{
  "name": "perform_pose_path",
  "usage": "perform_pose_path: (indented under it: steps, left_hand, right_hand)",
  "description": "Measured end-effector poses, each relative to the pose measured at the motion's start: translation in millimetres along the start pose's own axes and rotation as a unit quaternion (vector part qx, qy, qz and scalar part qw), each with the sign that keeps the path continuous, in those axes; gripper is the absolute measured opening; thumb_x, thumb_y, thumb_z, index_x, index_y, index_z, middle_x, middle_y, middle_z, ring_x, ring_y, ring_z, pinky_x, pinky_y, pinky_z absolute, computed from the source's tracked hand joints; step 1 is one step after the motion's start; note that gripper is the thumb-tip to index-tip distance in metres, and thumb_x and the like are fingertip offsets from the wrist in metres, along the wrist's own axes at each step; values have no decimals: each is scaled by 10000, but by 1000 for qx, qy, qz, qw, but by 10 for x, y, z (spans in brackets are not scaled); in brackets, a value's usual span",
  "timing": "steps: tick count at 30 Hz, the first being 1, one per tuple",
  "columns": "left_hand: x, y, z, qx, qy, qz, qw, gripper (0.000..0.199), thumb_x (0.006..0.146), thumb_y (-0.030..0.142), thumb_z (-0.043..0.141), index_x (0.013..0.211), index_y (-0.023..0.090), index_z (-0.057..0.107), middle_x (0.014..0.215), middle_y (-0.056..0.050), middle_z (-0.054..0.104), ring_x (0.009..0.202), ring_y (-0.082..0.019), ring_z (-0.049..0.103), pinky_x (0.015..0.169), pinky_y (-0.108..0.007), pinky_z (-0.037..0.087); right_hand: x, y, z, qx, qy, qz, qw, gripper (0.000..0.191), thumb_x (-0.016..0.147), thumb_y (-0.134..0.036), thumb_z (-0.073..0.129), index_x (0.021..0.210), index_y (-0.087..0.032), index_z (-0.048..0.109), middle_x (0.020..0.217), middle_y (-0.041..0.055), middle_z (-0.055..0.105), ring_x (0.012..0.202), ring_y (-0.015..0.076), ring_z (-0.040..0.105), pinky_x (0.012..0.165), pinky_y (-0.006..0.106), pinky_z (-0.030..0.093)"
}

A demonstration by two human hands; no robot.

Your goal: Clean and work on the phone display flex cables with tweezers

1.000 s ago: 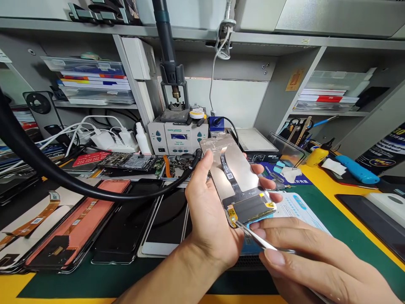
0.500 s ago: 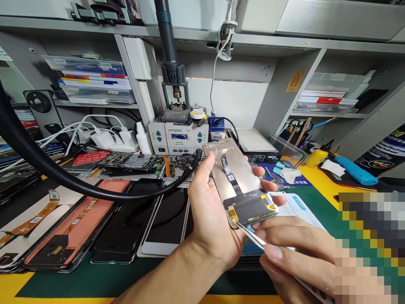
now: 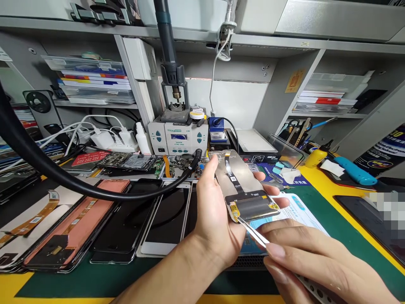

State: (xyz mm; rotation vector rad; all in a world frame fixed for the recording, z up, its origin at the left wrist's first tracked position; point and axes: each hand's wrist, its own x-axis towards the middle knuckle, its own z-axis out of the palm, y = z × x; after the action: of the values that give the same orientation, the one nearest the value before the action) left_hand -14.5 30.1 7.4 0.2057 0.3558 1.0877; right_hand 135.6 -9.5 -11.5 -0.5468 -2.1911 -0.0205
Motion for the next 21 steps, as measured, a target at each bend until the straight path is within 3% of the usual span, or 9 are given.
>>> perform_pose_path:
  steps: [3, 7, 12, 17, 21]
  left_hand:
    - [19, -10, -14, 12, -2, -29, 1000, 592, 938, 569, 323, 955, 112, 700, 784, -131, 736, 758, -318, 720, 692, -445, 559]
    - [34, -37, -54, 27, -22, -49, 998, 645, 928, 602, 305, 849, 103, 706, 735, -147, 728, 704, -303, 714, 583, -378, 539]
    - [36, -37, -80, 50, -34, -74, 995, 682, 906, 663, 272, 771, 136, 682, 683, -140, 716, 512, -234, 654, 370, -250, 376]
    - [48, -11, -83, 63, -33, -101, 992, 714, 927, 639, 204, 740, 127, 665, 663, -139, 712, 333, -145, 494, 329, -251, 331]
    - [52, -18, -101, 65, -32, -97, 993, 682, 920, 643, 249, 736, 129, 659, 662, -127, 714, 332, -131, 483, 315, -245, 346]
  right_hand:
    - [-51, 6, 38, 13, 57, 25, 998, 150, 818, -86, 655, 951, -150, 682, 771, 77, 773, 690, 146, 763, 706, 136, 615]
    - [-72, 15, 45, 19, 67, 50, 996, 342, 779, -37, 658, 1082, -197, 655, 855, 57, 791, 744, 174, 773, 741, 201, 635]
    - [-37, 23, 42, 61, 120, 104, 985, 288, 784, -68, 680, 1019, -234, 697, 822, -5, 796, 654, 136, 763, 709, 149, 627]
    - [-38, 13, 100, 137, 143, 231, 952, 179, 840, -151, 703, 969, -268, 743, 708, -54, 792, 515, 111, 731, 851, 215, 613]
    - [-44, 10, 138, 258, 154, 296, 907, 186, 888, -218, 679, 1016, -331, 754, 765, -22, 809, 540, 155, 740, 647, 268, 653]
